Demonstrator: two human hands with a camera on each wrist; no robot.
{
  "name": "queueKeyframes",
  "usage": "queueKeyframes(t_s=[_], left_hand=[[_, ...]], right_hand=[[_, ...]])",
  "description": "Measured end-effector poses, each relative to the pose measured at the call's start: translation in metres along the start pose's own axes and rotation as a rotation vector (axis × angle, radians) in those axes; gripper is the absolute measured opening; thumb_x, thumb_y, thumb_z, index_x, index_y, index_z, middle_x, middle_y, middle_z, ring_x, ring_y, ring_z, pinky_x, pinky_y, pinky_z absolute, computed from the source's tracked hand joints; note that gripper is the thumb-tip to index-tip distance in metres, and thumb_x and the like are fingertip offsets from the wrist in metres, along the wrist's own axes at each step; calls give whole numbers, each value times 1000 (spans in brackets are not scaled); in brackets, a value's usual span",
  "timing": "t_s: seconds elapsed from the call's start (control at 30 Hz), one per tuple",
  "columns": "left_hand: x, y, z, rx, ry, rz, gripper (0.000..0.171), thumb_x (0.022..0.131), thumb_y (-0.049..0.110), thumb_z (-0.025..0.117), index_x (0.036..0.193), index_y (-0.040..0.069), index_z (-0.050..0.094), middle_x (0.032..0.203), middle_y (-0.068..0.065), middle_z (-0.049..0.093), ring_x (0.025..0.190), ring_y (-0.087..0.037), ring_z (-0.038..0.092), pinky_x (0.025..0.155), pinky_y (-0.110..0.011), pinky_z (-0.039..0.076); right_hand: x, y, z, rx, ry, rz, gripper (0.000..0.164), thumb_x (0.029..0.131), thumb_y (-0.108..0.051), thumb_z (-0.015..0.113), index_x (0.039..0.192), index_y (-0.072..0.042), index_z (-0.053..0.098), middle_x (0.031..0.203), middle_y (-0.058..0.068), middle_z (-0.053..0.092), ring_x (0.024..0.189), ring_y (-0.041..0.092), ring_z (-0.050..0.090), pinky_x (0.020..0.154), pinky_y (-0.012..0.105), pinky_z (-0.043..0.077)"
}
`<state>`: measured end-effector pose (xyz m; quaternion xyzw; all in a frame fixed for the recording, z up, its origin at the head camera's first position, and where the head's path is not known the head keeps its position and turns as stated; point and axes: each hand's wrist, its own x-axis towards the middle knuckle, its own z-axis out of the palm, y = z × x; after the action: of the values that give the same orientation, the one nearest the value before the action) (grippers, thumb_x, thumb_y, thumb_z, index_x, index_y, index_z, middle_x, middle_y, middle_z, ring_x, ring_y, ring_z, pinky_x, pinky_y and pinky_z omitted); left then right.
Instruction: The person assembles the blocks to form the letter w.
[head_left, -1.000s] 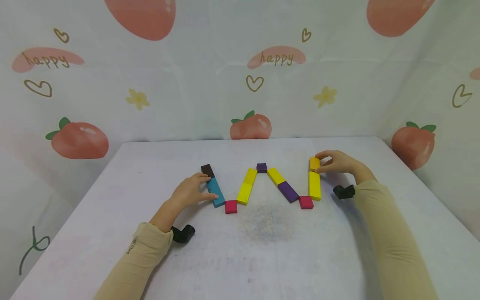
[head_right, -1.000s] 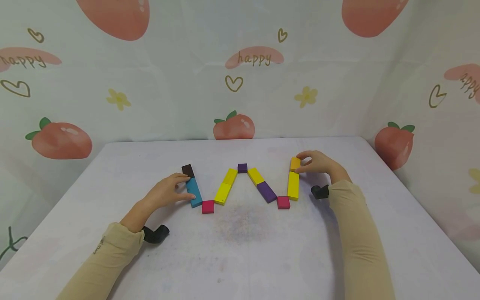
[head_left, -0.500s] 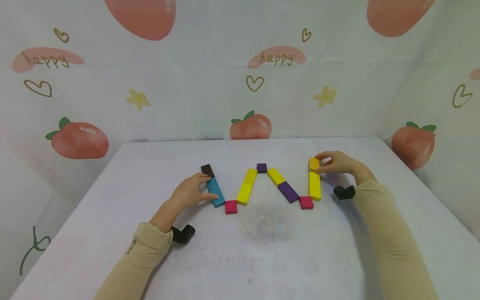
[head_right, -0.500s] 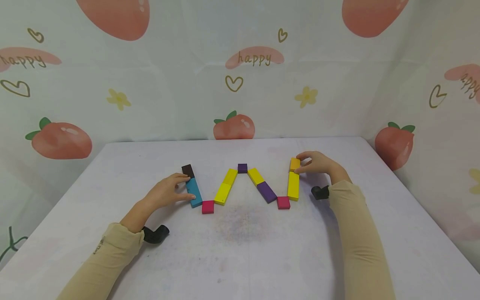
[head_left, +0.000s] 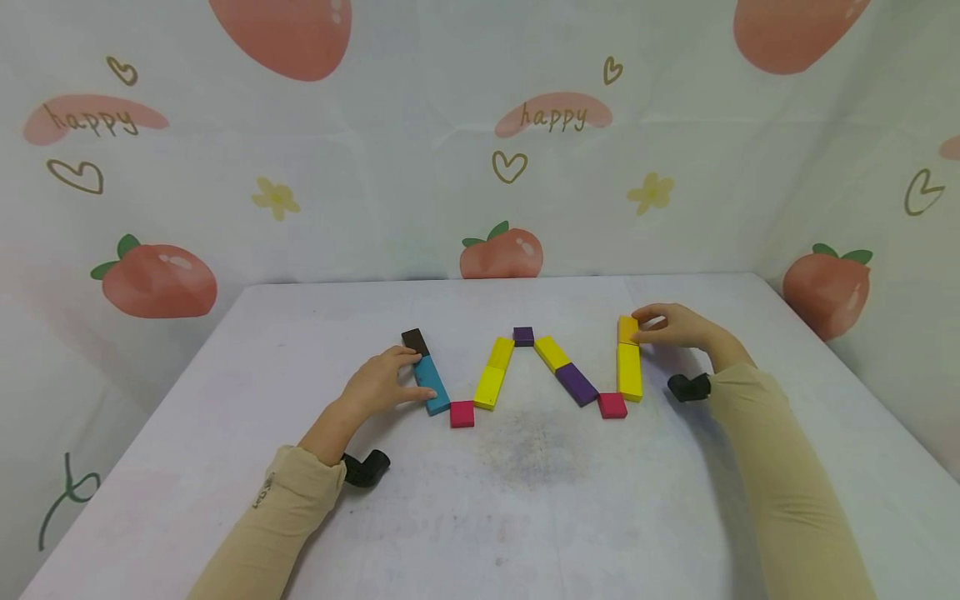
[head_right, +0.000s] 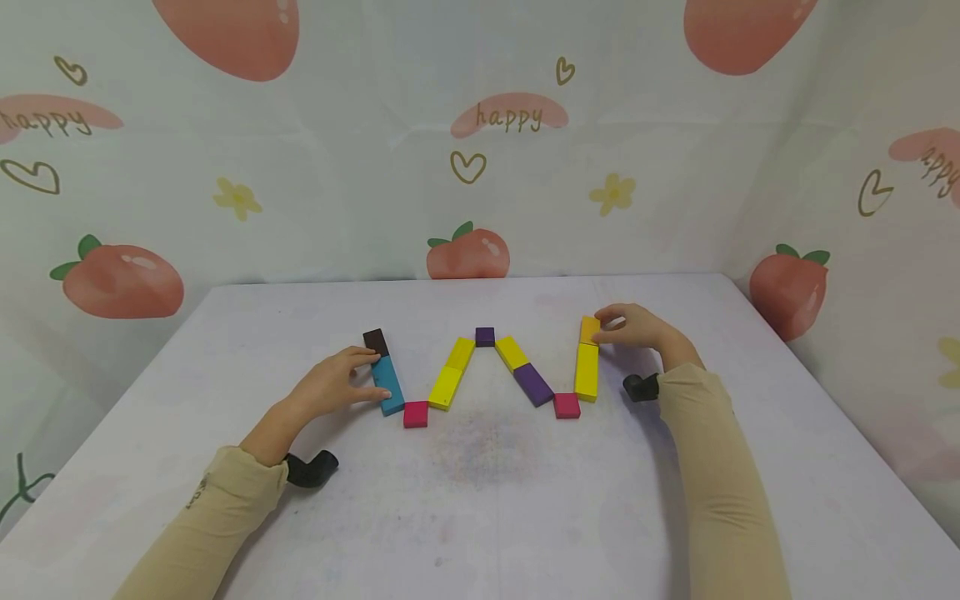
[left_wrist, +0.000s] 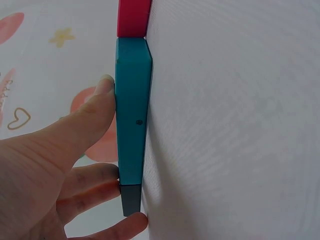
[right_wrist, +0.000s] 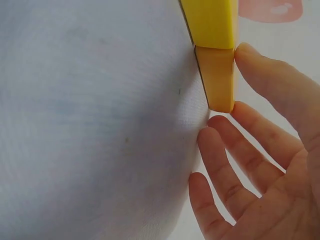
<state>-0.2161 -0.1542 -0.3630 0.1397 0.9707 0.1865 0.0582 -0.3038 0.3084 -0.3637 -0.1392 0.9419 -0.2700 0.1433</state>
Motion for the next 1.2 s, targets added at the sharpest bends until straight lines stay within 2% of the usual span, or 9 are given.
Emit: queueKeyframes(t_s=[0.37, 1.2], left_hand=[[0, 0, 0, 7, 11, 7, 69, 80, 39, 71, 132, -1, 50, 139, -23, 44, 127, -43, 43, 103, -53, 42], [1, -1, 0, 18, -1, 9, 70, 80, 40, 71, 133, 0, 49, 139, -23, 44, 127, -42, 43, 102, -53, 42]], right_hand=[[1, -5, 1, 5, -22, 34, 62, 87, -36, 63, 134, 0, 43, 132, 25, 48, 114, 40, 51, 99, 57, 42], [-2, -8, 1, 2, -23, 41, 65, 89, -40, 59, 136, 0, 39, 132, 26, 47, 119, 45, 47, 101, 60, 39]])
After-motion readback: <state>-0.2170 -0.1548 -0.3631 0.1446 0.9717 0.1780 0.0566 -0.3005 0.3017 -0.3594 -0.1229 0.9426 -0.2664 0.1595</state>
